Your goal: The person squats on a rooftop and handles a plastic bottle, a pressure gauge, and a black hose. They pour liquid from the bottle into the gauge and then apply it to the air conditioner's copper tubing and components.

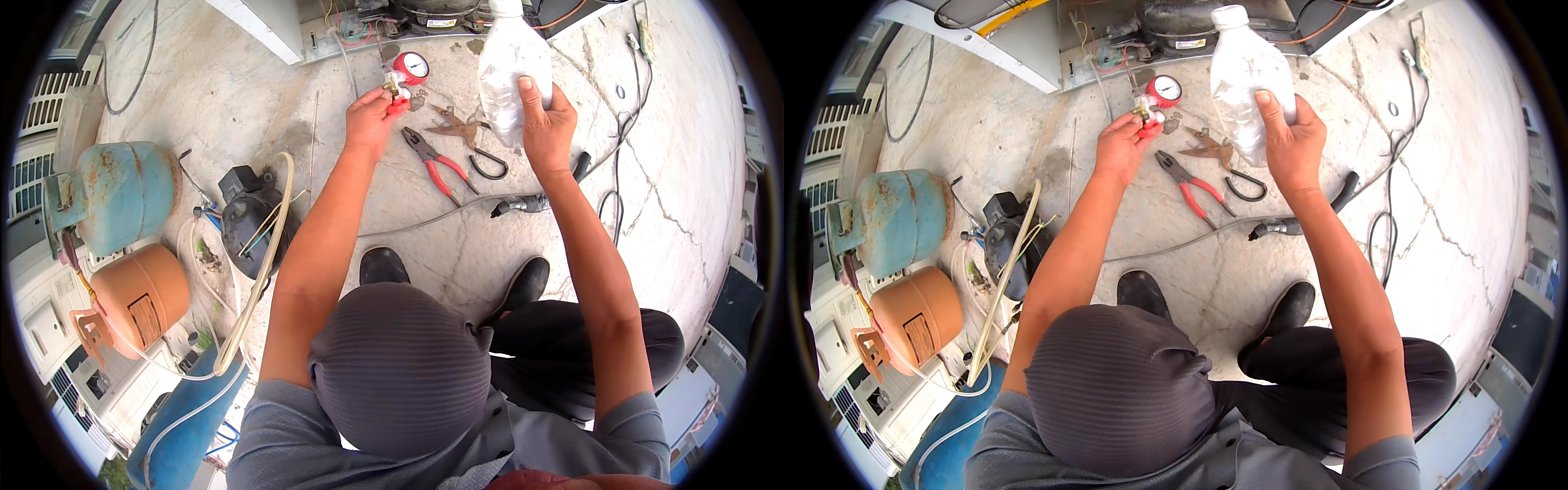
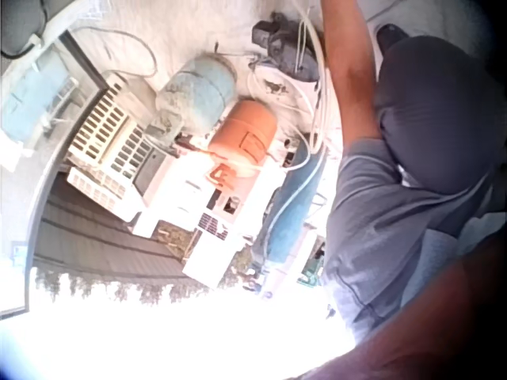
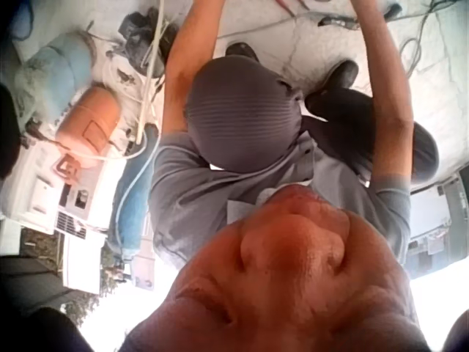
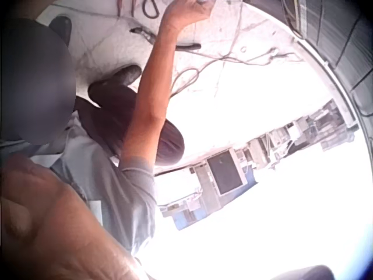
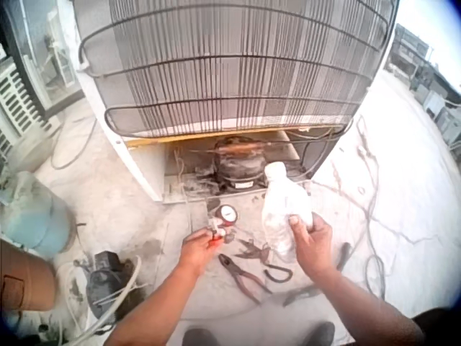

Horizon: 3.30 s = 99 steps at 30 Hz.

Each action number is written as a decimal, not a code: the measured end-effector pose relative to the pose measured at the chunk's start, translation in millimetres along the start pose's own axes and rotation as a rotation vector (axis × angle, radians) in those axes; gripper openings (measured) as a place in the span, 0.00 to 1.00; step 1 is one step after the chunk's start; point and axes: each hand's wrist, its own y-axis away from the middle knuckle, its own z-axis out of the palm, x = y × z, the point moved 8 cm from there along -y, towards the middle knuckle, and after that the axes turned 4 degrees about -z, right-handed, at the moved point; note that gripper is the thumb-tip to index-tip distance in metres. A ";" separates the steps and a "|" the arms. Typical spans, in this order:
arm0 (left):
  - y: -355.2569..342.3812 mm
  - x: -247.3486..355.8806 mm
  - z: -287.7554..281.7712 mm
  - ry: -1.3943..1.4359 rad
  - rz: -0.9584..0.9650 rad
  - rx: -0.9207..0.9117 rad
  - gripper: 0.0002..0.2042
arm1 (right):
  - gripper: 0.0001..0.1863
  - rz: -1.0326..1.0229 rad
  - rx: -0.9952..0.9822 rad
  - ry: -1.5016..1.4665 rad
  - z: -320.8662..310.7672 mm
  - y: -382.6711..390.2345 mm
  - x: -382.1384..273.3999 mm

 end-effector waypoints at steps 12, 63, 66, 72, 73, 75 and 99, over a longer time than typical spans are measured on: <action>4.2 10.2 21.7 -0.384 0.381 0.218 0.04 | 0.24 0.166 0.001 -0.050 -7.3 31.1 26.8; -6.5 0.9 27.1 0.091 -0.117 -0.193 0.24 | 0.23 0.282 -0.168 -0.034 26.5 50.7 45.2; -6.3 1.5 26.5 0.092 -0.116 -0.190 0.24 | 0.23 0.279 -0.172 -0.040 26.8 51.1 45.2; -3.8 2.5 28.3 0.079 -0.121 -0.195 0.24 | 0.24 0.284 -0.175 -0.041 26.0 52.7 44.8; -3.7 2.6 28.1 0.078 -0.123 -0.197 0.24 | 0.24 0.282 -0.172 -0.047 26.2 53.0 45.0; -3.0 3.2 29.0 0.093 -0.124 -0.195 0.22 | 0.24 0.287 -0.172 -0.049 25.8 52.9 45.0; -5.2 1.3 27.0 0.081 -0.110 -0.190 0.26 | 0.24 0.261 -0.162 -0.063 24.3 53.9 41.6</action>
